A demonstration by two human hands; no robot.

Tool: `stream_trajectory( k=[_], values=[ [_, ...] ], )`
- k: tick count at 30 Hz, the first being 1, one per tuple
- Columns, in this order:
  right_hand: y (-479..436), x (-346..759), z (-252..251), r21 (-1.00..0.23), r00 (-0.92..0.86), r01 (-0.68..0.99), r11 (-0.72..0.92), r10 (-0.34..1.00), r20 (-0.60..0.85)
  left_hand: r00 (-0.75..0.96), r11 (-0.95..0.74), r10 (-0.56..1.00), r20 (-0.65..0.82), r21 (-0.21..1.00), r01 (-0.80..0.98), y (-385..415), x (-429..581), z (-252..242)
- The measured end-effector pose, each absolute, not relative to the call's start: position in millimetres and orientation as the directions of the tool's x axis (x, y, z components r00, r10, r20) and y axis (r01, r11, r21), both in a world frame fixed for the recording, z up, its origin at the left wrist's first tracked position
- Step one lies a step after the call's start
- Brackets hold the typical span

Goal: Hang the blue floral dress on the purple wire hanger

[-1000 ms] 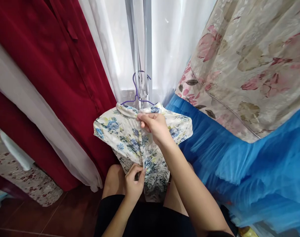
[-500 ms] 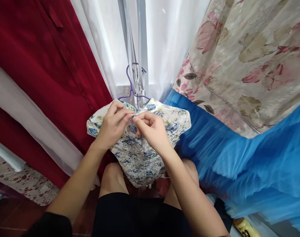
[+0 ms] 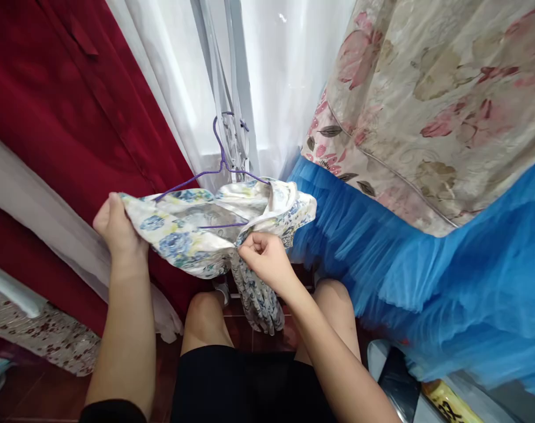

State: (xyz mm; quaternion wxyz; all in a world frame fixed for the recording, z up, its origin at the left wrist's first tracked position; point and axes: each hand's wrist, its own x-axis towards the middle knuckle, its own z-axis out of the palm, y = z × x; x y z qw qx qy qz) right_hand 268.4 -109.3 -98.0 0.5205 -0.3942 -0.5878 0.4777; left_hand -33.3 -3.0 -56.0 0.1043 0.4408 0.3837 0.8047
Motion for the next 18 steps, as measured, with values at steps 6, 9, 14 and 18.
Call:
stream_trajectory(
  k=[6,9,14,18],
  values=[
    [-128,266,-124,-0.983,-0.088,-0.09,0.159,0.982,0.167,-0.703,-0.57,0.657,0.27,0.789,-0.229,-15,-9,-160],
    [-138,280,-159,-0.978,0.051,-0.177,0.106,0.994,0.098,-0.656,-0.542,0.716,0.24,0.783,-0.305,-46,31,-194],
    [-163,310,-206,-0.999,-0.037,0.017,0.029,0.999,0.028,-0.424,-0.469,0.84,0.337,0.844,-0.258,-101,96,-179],
    [-184,318,-197,-0.983,-0.246,0.175,0.053,0.969,0.009,0.148,-0.533,0.846,0.513,0.821,0.203,-134,144,-130]
  ],
)
